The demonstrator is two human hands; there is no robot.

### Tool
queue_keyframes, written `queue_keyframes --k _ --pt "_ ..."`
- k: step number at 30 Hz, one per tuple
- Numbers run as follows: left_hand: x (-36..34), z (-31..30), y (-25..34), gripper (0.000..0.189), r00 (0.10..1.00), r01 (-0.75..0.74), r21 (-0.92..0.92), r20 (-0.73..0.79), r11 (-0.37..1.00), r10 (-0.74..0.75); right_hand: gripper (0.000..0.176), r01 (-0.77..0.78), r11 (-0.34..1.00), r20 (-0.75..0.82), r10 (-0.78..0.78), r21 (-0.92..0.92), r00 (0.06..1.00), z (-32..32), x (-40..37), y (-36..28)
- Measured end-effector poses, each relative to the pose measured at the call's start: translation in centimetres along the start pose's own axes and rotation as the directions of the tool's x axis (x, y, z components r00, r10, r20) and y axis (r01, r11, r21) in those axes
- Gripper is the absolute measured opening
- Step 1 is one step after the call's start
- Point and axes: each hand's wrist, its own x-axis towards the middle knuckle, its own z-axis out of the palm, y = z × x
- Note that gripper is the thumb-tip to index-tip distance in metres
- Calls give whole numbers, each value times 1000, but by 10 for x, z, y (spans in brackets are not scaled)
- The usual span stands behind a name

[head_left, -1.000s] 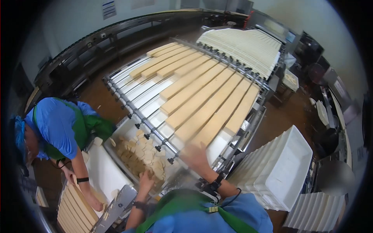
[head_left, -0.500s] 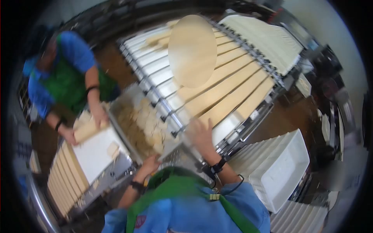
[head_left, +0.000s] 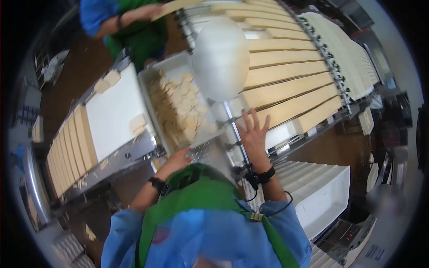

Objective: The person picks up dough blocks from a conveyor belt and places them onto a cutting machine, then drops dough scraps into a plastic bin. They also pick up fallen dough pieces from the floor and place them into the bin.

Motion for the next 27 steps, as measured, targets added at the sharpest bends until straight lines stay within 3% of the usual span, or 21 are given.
queue_keyframes --k 4,6,7,9,12,14,16,18,21,27 --pt "-8 7 0 53 1000 4 19 -15 1000 -4 20 -28 995 -26 31 92 999 13 3 0" --pt "-15 8 1 52 998 60 2 14 998 -60 39 -115 986 39 111 122 993 15 2 3" --pt "-18 10 0 52 995 91 -2 50 996 -91 39 -104 984 59 96 142 994 16 3 4" --pt "-23 16 -7 51 993 118 -40 31 992 -116 67 -157 979 152 137 129 979 17 4 2" --pt "-39 32 -27 49 989 147 -51 -13 988 -148 78 -132 989 236 113 67 965 13 9 2" --pt "-48 41 -39 49 984 152 -118 -77 981 -161 76 -99 994 290 81 47 954 15 8 2" --pt "-57 45 -50 55 967 256 -140 21 957 -255 76 -92 989 312 51 118 949 13 9 1" --pt "-69 53 -60 51 966 224 -172 -88 959 -241 77 -83 990 366 35 117 930 11 13 0" --pt "-77 42 -64 51 952 303 -210 36 929 -303 78 -64 996 398 37 54 917 10 14 -2" --pt "-79 45 -114 50 936 350 -101 84 931 -342 81 -92 996 416 91 -18 905 11 14 -8"
